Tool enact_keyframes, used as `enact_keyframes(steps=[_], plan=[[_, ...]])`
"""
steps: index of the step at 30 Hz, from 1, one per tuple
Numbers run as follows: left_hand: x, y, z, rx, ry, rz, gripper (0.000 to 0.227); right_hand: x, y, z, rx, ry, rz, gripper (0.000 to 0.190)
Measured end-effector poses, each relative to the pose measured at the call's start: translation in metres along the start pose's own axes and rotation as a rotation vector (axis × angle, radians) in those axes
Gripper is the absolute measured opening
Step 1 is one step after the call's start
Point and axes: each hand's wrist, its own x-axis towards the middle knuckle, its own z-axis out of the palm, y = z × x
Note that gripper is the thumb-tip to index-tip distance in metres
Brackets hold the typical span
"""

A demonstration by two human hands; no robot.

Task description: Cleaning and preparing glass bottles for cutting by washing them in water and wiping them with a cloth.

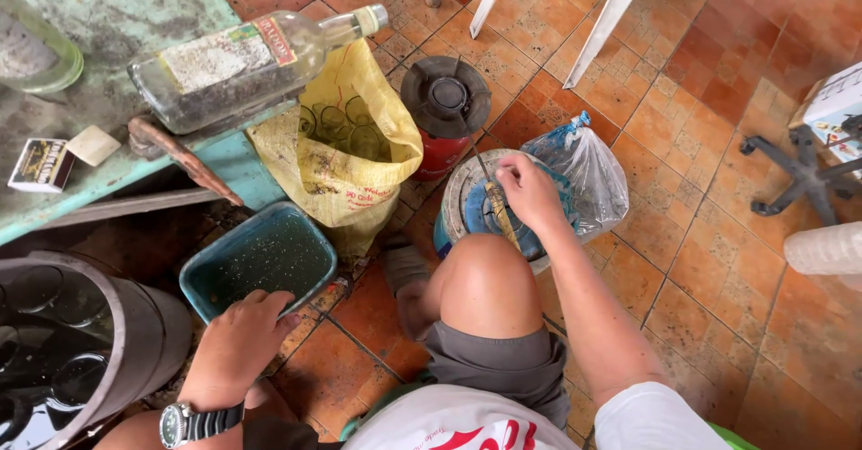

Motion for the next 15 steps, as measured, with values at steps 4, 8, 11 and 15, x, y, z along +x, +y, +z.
enact_keyframes(steps=[4,8,11,15], plan=[[0.000,-0.013,0.011,0.060,0.050,0.024,0.043,-0.001,0.047,0.028,-0.106,-0.054,0.085,0.039],[0.004,-0.021,0.028,0.026,0.151,0.060,0.036,0.008,0.091,0.060,-0.078,-0.037,0.161,0.060],[0.013,-0.027,0.045,0.009,0.294,0.083,0.030,0.020,0.107,0.079,-0.101,-0.014,0.132,0.070],[-0.026,-0.001,0.002,0.044,0.289,0.094,0.026,0.047,0.141,0.101,-0.165,0.007,0.129,0.081]])
